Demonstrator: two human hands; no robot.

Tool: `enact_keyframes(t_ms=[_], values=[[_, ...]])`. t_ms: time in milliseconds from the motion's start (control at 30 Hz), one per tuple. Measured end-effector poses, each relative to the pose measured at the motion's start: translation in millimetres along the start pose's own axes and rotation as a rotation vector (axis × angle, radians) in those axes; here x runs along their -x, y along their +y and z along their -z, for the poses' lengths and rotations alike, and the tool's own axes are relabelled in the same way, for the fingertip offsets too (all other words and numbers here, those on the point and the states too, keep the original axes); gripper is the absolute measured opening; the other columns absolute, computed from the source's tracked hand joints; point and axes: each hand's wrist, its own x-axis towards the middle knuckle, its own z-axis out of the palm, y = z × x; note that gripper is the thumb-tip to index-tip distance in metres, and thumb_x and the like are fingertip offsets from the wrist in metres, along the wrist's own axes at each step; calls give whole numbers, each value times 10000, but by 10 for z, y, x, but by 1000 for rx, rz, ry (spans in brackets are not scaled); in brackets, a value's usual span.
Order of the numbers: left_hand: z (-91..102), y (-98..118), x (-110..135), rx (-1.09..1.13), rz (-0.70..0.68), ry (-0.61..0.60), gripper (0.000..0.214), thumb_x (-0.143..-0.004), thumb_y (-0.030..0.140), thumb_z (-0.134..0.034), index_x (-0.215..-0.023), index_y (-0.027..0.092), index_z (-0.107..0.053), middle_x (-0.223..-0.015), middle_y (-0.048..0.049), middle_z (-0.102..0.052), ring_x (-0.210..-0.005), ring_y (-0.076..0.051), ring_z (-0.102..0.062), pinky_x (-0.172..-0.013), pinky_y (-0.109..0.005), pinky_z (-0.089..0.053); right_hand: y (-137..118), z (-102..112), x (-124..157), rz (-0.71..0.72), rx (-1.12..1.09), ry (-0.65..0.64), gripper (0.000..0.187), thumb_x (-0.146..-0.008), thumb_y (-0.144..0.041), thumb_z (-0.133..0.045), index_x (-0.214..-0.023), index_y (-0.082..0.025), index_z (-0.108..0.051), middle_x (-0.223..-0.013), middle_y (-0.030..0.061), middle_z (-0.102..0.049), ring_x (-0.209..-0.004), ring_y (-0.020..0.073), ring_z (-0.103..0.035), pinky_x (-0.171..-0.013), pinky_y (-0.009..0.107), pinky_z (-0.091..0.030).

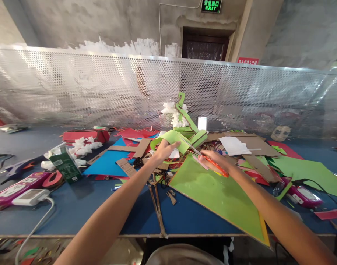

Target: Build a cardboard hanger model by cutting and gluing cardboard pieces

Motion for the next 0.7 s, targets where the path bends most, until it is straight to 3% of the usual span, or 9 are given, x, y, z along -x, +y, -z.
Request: enact_keyframes(t_ms=[200,433,533,700], values=[[-22,35,12,37,-15,8,441,-737,451,-841,-1029,130,-764,-844,-100,-773,-885,-300,-718,-771,-374,-567,-3,-18,1,-34,-25,16,618,-910,-812,-488,-799,-204,-515,-590,-31,-495,-560,145,-465,-531,258,-292],[-4,-9,1,33,-51,-38,457,-768,462,-820,-1078,131,-760,-1023,-122,-790,-933,-284,-731,-859,-378,-573,48,-81,-3,-10,-34,18,590,-937,-784,-481,-869,-201,-541,-619,-21,-532,-558,150,-484,-530,257,-302],[-14,-14,-4,55,-79,-91,478,-787,445,-814,-1145,135,-748,-1073,-127,-785,-974,-281,-733,-937,-401,-561,38,-107,-8,-1,-38,33,575,-943,-776,-476,-836,-212,-506,-655,-16,-529,-580,154,-492,-540,259,-323],[-40,-3,0,85,-69,-95,559,-760,465,-832,-1195,127,-734,-1072,-137,-783,-971,-292,-737,-933,-421,-573,64,-139,-19,-19,-20,55,571,-950,-761,-478,-779,-217,-470,-629,-15,-513,-572,156,-489,-537,266,-312]])
